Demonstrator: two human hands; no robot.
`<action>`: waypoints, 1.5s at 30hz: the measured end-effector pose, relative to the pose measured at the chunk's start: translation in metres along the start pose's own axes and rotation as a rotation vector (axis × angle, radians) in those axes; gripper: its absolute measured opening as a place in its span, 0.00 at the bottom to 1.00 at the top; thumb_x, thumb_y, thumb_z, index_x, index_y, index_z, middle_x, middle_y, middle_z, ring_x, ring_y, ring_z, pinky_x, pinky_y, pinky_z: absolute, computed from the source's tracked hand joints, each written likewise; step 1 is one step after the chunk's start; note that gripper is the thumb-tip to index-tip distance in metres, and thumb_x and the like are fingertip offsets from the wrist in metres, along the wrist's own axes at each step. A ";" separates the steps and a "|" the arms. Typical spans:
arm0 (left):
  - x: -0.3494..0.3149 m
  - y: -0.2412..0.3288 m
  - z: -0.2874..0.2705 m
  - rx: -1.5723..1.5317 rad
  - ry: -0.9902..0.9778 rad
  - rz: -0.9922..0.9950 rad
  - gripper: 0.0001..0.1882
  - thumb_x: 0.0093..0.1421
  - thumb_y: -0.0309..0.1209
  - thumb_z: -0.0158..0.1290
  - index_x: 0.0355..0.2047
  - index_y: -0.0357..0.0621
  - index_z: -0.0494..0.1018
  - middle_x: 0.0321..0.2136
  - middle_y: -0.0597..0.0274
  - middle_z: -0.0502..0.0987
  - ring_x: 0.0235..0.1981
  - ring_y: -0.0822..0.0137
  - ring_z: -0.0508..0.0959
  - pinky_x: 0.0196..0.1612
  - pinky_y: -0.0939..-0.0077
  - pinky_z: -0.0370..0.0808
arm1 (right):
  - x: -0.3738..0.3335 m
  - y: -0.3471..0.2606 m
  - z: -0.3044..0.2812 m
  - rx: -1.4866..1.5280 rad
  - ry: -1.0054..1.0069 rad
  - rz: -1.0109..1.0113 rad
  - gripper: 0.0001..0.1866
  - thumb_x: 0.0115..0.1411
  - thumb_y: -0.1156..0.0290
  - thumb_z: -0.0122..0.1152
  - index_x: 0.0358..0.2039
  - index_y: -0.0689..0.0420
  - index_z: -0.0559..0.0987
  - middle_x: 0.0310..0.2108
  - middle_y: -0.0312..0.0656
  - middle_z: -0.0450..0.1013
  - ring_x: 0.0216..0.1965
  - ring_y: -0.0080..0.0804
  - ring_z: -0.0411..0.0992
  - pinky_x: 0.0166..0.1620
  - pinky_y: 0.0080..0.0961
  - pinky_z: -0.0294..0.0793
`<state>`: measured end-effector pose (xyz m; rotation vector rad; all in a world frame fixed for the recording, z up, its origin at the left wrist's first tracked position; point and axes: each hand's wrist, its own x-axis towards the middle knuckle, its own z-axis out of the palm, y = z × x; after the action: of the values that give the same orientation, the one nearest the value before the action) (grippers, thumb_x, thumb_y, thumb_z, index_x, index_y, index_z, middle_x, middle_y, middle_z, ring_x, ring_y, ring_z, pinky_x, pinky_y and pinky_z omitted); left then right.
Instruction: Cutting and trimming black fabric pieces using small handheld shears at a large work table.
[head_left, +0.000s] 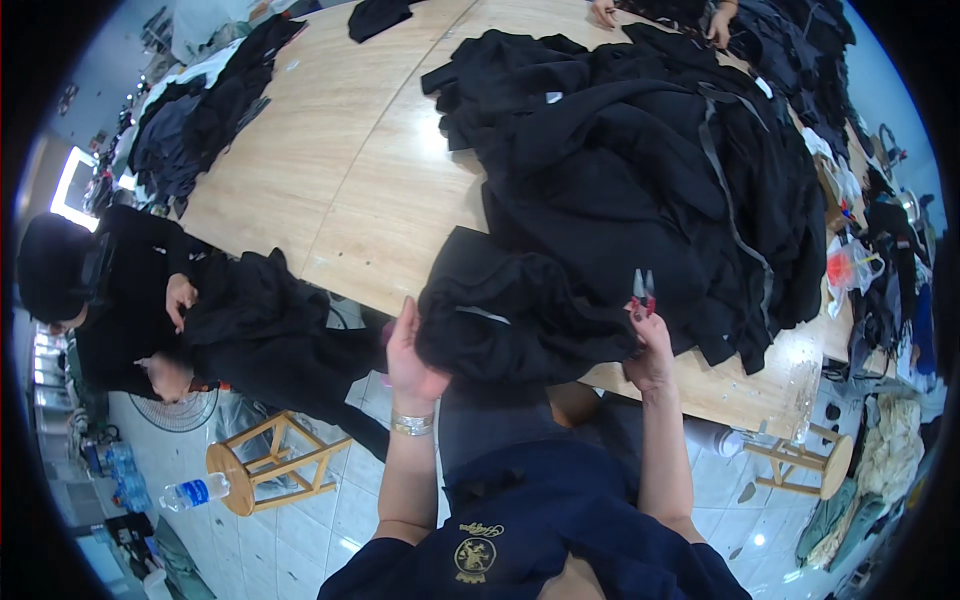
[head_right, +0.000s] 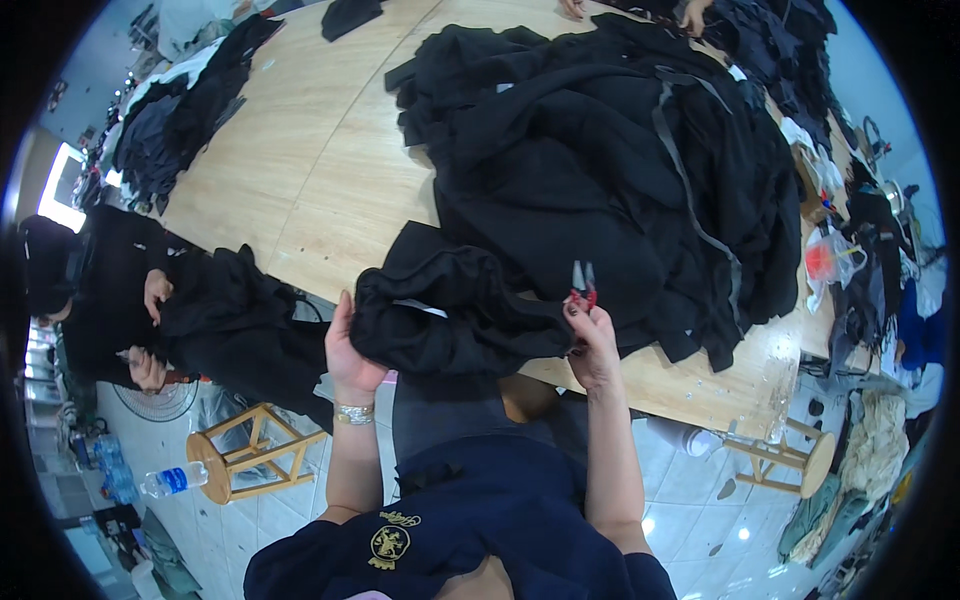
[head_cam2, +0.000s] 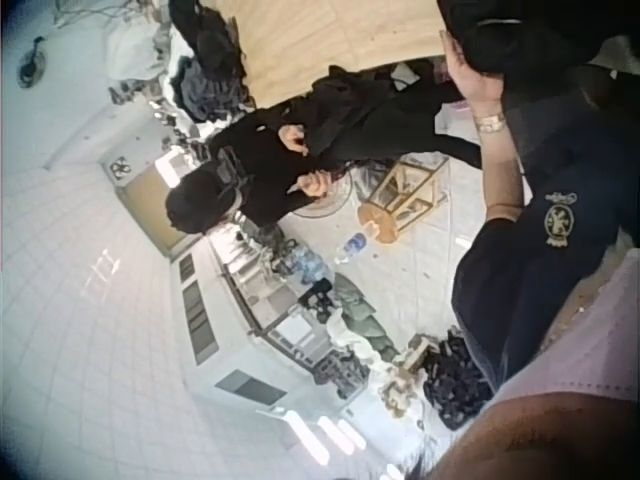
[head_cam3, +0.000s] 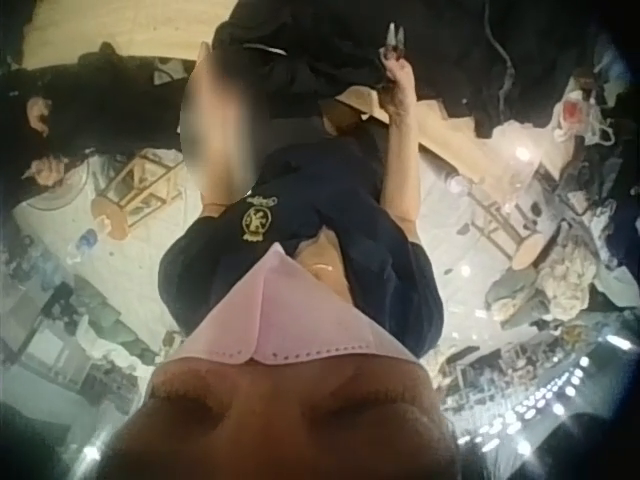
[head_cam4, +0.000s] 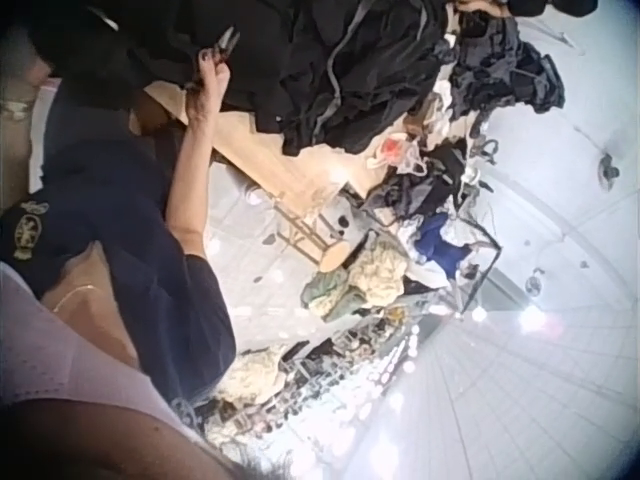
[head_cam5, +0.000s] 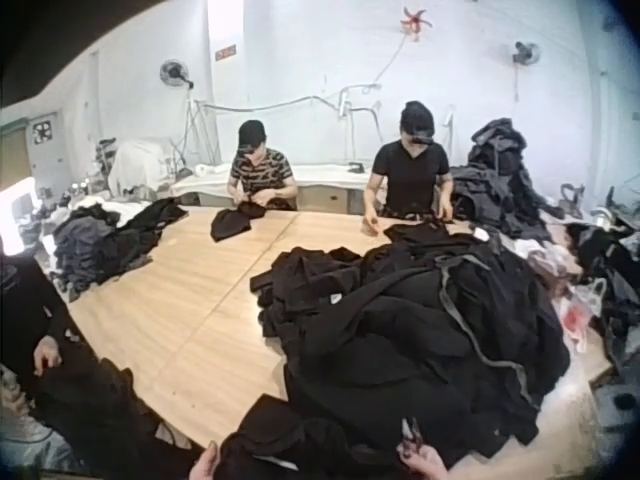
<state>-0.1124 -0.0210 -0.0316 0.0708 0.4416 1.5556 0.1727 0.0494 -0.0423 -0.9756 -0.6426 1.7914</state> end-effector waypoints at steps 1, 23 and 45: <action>0.000 0.002 -0.007 -0.028 0.007 0.004 0.25 0.66 0.45 0.33 0.53 0.38 0.65 0.51 0.49 0.69 0.52 0.53 0.70 0.58 0.58 0.63 | 0.000 -0.002 -0.003 -0.064 -0.050 0.015 0.09 0.53 0.67 0.62 0.32 0.54 0.72 0.20 0.24 0.63 0.19 0.08 0.58 0.21 0.09 0.55; -0.056 0.003 0.027 2.062 0.093 1.136 0.17 0.35 0.18 0.56 0.29 0.45 0.73 0.33 0.57 0.67 0.37 0.59 0.69 0.41 0.70 0.66 | 0.009 -0.025 0.017 -0.764 0.434 -0.826 0.09 0.49 0.81 0.58 0.22 0.58 0.66 0.16 0.26 0.55 0.18 0.10 0.51 0.21 0.10 0.51; -0.066 -0.050 -0.015 2.291 -0.088 0.661 0.32 0.35 0.40 0.70 0.41 0.46 0.70 0.41 0.55 0.65 0.50 0.53 0.63 0.51 0.60 0.63 | 0.002 0.021 -0.030 -0.855 0.395 -0.526 0.10 0.48 0.81 0.55 0.18 0.58 0.63 0.14 0.25 0.55 0.18 0.09 0.51 0.21 0.11 0.50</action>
<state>-0.0667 -0.0903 -0.0464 2.1336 2.0108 0.7799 0.1871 0.0432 -0.0754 -1.4893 -1.3032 0.7971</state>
